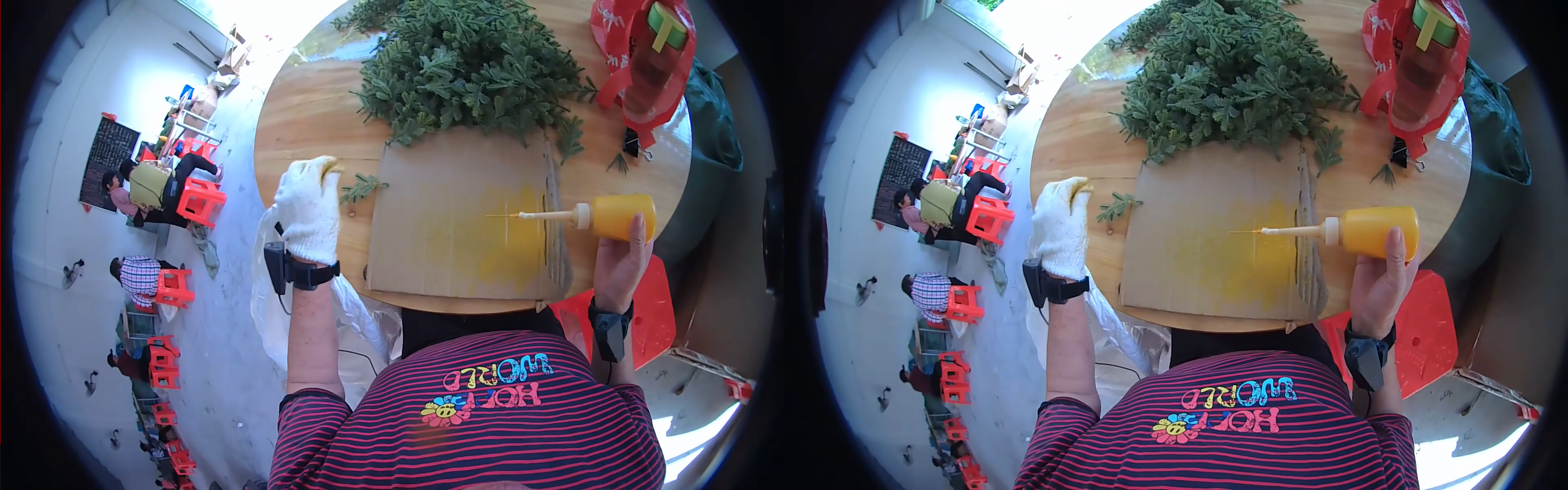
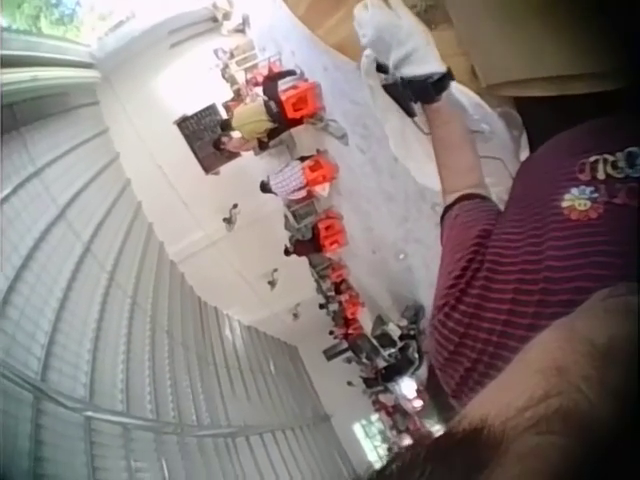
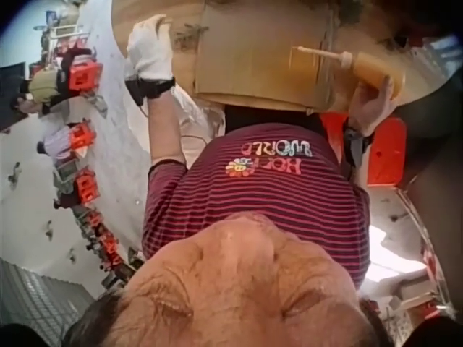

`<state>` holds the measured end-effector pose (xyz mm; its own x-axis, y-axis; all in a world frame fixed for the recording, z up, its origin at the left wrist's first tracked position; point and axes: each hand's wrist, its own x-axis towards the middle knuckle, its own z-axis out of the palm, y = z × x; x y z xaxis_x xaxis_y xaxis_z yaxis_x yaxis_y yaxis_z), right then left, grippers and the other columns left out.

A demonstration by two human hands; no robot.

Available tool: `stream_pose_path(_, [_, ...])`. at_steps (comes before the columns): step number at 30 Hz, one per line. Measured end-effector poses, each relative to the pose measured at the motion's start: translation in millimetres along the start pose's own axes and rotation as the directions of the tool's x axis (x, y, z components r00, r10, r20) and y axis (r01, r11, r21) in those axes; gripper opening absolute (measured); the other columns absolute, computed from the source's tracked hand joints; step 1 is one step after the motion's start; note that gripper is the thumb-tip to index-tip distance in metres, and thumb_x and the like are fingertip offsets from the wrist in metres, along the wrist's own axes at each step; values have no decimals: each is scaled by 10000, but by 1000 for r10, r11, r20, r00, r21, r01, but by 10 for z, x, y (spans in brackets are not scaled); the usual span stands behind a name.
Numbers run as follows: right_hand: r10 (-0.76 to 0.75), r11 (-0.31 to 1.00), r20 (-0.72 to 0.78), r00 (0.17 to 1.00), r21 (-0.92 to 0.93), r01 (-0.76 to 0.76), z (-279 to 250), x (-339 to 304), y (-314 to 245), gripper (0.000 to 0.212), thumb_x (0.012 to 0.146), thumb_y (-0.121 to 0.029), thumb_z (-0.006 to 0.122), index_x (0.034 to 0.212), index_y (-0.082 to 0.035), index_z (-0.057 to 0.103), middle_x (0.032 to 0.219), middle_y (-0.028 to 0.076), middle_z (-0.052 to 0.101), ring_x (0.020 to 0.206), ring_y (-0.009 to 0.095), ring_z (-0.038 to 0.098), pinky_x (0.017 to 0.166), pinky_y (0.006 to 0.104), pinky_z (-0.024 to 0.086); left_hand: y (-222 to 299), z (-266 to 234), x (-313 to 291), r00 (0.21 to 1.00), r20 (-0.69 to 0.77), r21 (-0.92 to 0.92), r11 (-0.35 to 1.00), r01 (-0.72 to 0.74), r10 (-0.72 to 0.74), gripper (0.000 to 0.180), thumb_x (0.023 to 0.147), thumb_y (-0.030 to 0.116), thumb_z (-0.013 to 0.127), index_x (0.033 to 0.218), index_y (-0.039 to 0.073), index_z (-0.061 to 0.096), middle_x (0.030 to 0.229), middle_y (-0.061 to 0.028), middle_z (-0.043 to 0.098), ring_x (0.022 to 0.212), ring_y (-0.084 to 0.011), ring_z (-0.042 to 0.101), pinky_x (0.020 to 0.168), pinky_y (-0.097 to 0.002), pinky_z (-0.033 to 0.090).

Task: The person removes a branch from a bag and applies glue to it from a squeeze bottle while holding it against a cardboard sheet. They repeat this process with several more branches, placing each one onto a pile after gluing.

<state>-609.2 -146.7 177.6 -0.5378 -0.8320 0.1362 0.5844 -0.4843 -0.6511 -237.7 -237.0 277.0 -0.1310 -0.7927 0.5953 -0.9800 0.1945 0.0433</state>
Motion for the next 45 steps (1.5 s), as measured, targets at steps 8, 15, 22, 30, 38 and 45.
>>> stream_pose_path(8, [104,992,-58,993,77,-100,-73,63,38,315,919,-226,531,1165,-33,493,1079,71,570,1006,189,552,933,348,408,808,556,489,988,97,-89,990,-112,120,242,776,299,651,941,126,614,804,-65,587,842,-280,593,700,-394,479])
stream_pose_path(15, [136,987,-26,990,93,-133,-102,69,71,339,909,-216,548,1184,-30,474,1108,76,552,1044,195,524,949,359,390,734,848,552,973,228,-45,998,-36,46,254,796,261,627,989,96,610,879,-102,639,854,-289,608,728,-380,480])
stream_pose_path(22, [130,986,-20,991,108,-127,-112,76,52,342,909,-211,547,1189,-31,470,1112,74,555,1040,195,531,959,364,390,350,634,457,997,65,-209,976,55,-42,170,797,174,616,931,70,632,885,-104,656,830,-261,632,729,-350,493])
stream_pose_path(30, [166,953,-49,985,264,-147,-157,113,34,353,919,-252,525,1187,-29,471,1153,101,548,1081,257,530,982,397,388,532,225,237,998,-63,-643,764,-46,7,191,768,-34,562,921,46,644,884,-98,649,818,-220,632,747,-310,499])
stream_pose_path(38, [181,931,-62,981,333,-151,-126,153,42,365,917,-278,522,1177,-25,473,1155,119,545,1100,298,517,999,443,374,623,341,-123,794,-13,-505,681,-530,608,241,672,-42,583,884,61,631,941,-98,634,840,-262,619,754,-315,497])
stream_pose_path(45, [189,934,-110,976,326,-144,-110,136,4,363,915,-279,525,1170,-25,475,1160,120,542,1110,300,507,1020,462,353,647,255,-283,944,25,-452,846,-283,330,268,711,53,633,977,75,613,966,-102,619,907,-272,597,796,-350,469])
